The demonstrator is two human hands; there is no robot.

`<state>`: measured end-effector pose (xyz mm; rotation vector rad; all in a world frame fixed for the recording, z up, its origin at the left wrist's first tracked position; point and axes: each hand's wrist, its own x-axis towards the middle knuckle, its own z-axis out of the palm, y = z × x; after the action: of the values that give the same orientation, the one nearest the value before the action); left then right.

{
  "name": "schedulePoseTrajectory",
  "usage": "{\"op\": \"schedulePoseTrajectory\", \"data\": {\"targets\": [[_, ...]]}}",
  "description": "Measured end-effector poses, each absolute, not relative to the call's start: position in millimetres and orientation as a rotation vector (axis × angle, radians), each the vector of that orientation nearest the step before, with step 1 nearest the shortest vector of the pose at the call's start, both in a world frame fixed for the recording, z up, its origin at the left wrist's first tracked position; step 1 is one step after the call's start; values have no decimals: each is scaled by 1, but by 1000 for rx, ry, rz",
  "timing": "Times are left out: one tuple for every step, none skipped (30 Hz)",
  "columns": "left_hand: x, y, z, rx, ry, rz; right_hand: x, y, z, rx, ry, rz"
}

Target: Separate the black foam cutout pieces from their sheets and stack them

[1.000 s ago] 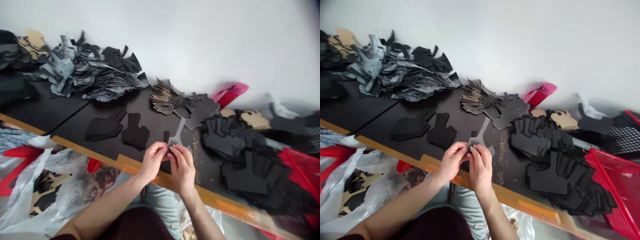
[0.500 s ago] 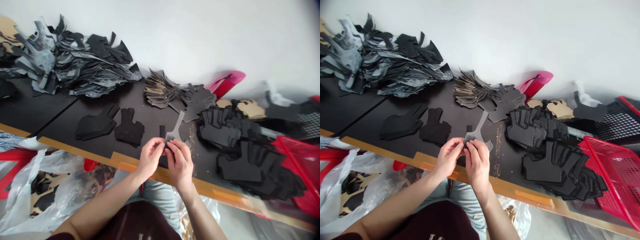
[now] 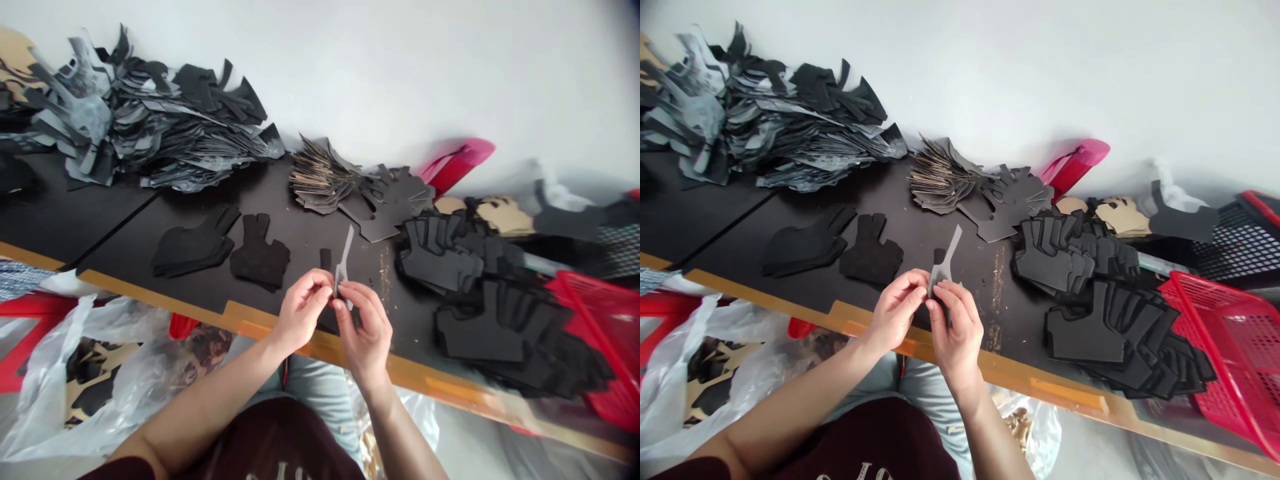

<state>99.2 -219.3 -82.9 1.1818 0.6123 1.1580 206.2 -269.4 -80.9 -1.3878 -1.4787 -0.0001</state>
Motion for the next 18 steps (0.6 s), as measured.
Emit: {"op": "schedulePoseTrajectory", "data": {"targets": [[99,-220,-80,1206,625,1162,205,-270,-80,-1387,-1458,56],[100,-221,-78,1227,641,1168,205,-271,-80,-1386,-1422,119],[100,-222,-75,1246,654,1175,204,-271,-81,-1385,-1370,188],[101,-223,-74,1259,659,1183,203,-271,-81,-1379,-1308,268],[101,-223,-74,1264,653,1191,203,-272,-81,-1364,-1232,355],[102,-223,-74,1253,641,1195,203,-272,-81,-1345,-1144,440],[102,-222,-75,1222,628,1196,202,-271,-80,-1326,-1052,515],[103,-222,-77,1169,615,1196,202,-271,-79,-1312,-961,572],[103,-221,-78,1103,604,1195,202,-270,-77,-1304,-882,600],[103,-221,-80,1038,591,1186,202,-269,-76,-1303,-827,600],[102,-220,-80,984,571,1165,201,-269,-74,-1309,-806,577],[102,-221,-80,948,545,1137,200,-268,-73,-1317,-824,545],[102,-221,-79,936,519,1107,198,-268,-72,-1326,-874,495],[102,-222,-77,941,509,1079,197,-267,-72,-1336,-947,434],[102,-224,-75,957,520,1062,195,-267,-72,-1347,-1023,367],[102,-225,-73,975,549,1063,193,-267,-73,-1357,-1087,302],[102,-226,-71,997,589,1074,192,-268,-74,-1366,-1132,249],[102,-226,-69,1024,629,1087,190,-268,-76,-1374,-1156,223]]}}
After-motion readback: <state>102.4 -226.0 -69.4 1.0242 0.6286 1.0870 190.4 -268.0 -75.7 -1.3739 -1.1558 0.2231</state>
